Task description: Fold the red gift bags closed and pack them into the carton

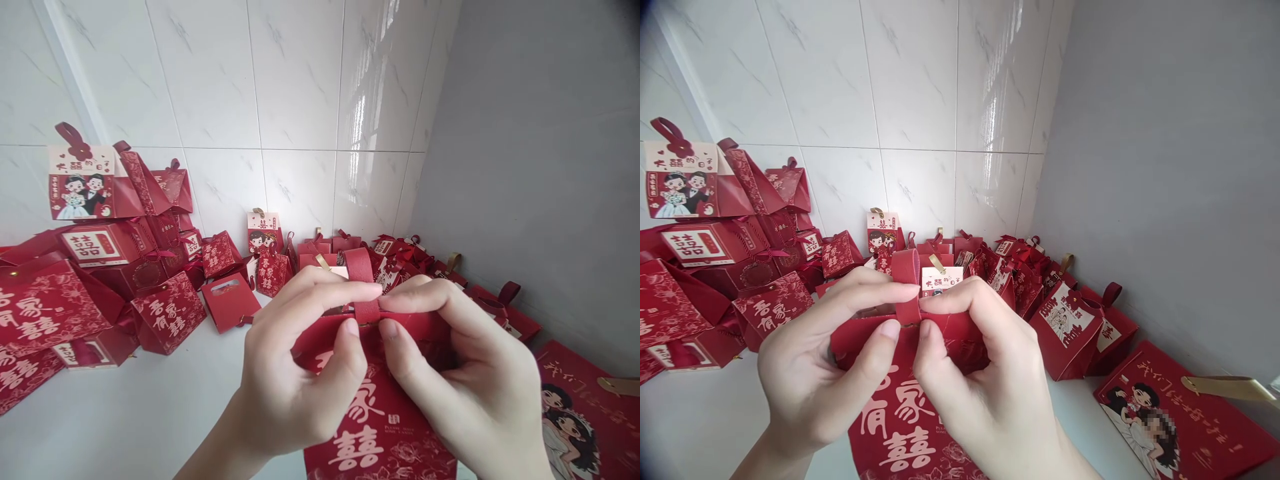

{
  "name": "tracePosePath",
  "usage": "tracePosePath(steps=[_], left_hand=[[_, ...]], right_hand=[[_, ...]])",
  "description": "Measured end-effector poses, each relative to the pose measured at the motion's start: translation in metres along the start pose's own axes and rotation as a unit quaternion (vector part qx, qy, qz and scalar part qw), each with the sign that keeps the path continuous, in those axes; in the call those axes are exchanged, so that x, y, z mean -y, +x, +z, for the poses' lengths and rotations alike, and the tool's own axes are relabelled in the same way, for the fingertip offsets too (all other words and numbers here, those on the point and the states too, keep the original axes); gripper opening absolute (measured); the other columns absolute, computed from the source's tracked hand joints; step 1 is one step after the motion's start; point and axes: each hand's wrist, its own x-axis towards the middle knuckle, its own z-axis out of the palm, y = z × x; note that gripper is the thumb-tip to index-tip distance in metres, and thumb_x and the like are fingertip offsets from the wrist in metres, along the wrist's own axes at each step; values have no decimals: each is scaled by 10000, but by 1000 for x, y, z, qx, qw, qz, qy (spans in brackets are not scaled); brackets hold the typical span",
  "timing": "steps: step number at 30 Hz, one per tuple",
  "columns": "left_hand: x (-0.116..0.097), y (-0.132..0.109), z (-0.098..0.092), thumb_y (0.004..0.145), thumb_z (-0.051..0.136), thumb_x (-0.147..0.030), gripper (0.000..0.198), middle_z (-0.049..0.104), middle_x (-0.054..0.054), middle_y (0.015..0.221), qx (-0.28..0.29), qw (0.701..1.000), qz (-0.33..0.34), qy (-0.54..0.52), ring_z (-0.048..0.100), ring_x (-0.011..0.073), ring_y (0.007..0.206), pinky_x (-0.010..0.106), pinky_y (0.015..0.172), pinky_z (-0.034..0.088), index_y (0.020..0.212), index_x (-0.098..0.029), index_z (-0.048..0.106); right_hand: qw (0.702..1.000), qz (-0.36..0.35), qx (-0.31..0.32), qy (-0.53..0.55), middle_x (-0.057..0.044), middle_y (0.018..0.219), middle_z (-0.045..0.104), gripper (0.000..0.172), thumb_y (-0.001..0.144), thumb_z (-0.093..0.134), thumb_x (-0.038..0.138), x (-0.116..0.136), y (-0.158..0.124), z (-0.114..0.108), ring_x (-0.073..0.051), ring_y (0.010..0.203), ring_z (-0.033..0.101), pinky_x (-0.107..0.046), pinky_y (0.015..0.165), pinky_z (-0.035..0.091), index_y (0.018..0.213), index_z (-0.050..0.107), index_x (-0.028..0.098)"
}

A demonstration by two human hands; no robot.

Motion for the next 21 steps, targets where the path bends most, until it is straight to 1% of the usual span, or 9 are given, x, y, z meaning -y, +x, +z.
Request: tracePosePath(steps=[4,10,14,17,19,21], left_hand=[[0,1,0,793,533,-59,366,614,8,948,1,1000,-7,-2,574,162,868,308,791,528,1070,-279,630],[2,2,1,807,524,-79,321,629,25,969,6,1000,-11,4,585,187,917,337,808,541,1046,-258,640],[2,2,1,808,519,-97,316,622,37,985,10,1000,-18,6,586,196,913,345,800,547,1065,-243,628],[1,2,2,802,520,-93,333,617,34,993,12,1000,-19,3,587,193,915,343,818,540,1079,-245,624],[1,1,3,802,525,-89,335,619,31,1003,8,1000,-21,2,585,195,941,341,832,536,1080,-246,625],[2,1,3,804,530,-90,330,622,27,1009,5,1000,-28,1,583,197,968,340,846,533,1077,-248,626]], right_hand=[[1000,1,1,-3,3,805,645,90,823,549,131,0,0,0,-131,668,617,-194,491,485,838,543,220],[1000,8,2,-17,-1,824,654,81,812,567,142,-3,1,0,-135,681,624,-184,470,475,837,557,219],[1000,7,6,-13,-1,809,655,72,816,561,148,-4,3,-1,-138,674,624,-196,491,492,839,557,217],[1000,1,6,-8,-5,848,663,71,822,564,156,-4,2,-2,-148,726,638,-200,521,507,853,567,220],[1000,6,3,-8,-2,847,669,70,824,571,161,-4,2,-2,-147,723,643,-193,505,503,853,577,224],[1000,16,-2,-9,4,821,672,70,821,581,165,-4,1,-2,-141,675,639,-187,460,485,850,585,229]])
